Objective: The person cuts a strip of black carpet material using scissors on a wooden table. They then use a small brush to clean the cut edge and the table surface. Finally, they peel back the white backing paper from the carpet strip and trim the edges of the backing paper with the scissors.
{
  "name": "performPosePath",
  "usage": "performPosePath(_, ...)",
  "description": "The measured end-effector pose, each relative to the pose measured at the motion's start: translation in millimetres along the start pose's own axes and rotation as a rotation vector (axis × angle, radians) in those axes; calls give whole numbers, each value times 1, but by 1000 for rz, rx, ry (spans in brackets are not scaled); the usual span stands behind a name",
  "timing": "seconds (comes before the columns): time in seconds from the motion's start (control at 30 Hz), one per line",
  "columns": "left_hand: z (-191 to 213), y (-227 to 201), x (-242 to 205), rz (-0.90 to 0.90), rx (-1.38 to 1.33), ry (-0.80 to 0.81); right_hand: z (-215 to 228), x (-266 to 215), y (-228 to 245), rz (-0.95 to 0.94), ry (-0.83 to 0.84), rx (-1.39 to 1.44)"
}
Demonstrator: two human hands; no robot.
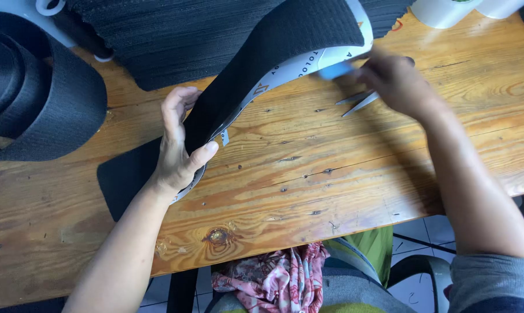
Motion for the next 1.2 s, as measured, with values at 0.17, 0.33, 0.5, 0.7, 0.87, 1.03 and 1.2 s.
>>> performPosePath(0.17, 2, 7, 1, 1, -11, -3, -59, -55, 72, 111, 695, 72)
performPosePath(0.33, -1, 1, -2, 15, 16, 10, -31, -98, 101, 178, 1068, 106)
performPosePath(0.5, 1, 1, -1, -11, 15, -7, 12, -78, 50, -172, 487, -304)
performPosePath(0.7, 0, 2, 0, -8, 38, -4, 12, -116, 69, -95, 756, 149)
performPosePath(0.87, -3, -4, 1, -11, 22, 5, 44, -42, 55, -40, 140, -65)
performPosePath(1.03, 0, -1, 2, 8, 14, 1, 10, 11, 27, -10, 5, -156)
performPosePath(1.2, 1, 26, 0, 13, -13, -14, -7, 22, 20, -58, 48, -169)
Point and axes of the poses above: each hand's wrist, its own x-axis towards the middle knuckle, its own z-axis out of the back of the hand, y = z × x, the point moved 6 cm from there along x, towards the middle knuckle, and after that the axes turned 6 degrees about z, right-handed, at the moved point
